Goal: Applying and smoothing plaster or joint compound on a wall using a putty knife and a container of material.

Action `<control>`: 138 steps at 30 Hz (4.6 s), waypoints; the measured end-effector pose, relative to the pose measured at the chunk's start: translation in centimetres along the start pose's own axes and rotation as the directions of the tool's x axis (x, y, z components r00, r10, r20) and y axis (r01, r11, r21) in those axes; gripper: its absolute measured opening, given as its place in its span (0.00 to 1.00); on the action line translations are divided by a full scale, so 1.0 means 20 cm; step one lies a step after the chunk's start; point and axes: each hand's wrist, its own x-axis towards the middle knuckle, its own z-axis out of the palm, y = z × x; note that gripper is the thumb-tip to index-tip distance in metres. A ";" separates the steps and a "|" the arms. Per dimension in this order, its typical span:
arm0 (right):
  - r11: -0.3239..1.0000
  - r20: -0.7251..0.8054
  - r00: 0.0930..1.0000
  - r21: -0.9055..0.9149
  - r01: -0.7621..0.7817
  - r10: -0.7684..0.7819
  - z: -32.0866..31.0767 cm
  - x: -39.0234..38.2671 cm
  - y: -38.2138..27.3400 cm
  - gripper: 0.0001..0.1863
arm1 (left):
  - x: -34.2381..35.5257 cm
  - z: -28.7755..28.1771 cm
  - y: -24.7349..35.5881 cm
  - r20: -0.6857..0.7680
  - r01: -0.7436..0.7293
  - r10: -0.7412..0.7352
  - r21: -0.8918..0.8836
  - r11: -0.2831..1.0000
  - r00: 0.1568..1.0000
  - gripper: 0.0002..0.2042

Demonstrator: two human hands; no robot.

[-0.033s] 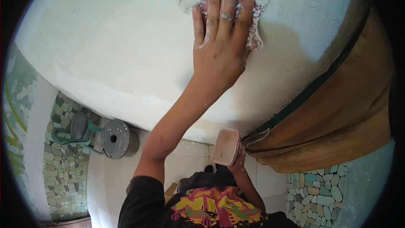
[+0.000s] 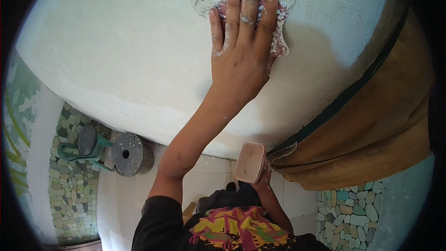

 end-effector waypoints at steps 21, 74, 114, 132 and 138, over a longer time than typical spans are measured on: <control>0.997 0.035 0.997 0.043 -0.069 0.068 0.05 0.03 -0.06 0.31 | -0.45 0.05 0.05 0.284 0.098 -0.045 -0.173 0.980 0.958 0.40; 0.992 -0.013 0.997 -0.101 0.075 -0.076 0.04 0.03 0.01 0.30 | -0.12 -0.37 0.19 0.223 0.290 -0.208 -0.452 0.844 0.952 0.32; 0.996 0.110 0.993 0.074 -0.056 0.047 0.03 -0.11 0.04 0.30 | -0.29 -0.25 0.00 -0.304 0.065 -0.119 -0.182 0.981 0.945 0.28; 0.999 0.066 0.997 0.007 -0.034 0.034 0.05 -0.12 0.08 0.30 | -0.20 -0.20 -0.11 -0.218 0.047 -0.055 -0.043 0.998 0.974 0.37; 0.998 0.021 0.998 -0.014 -0.060 0.061 0.08 -0.11 0.08 0.29 | -0.77 -0.09 0.17 0.208 0.176 -0.118 -0.290 0.941 0.971 0.29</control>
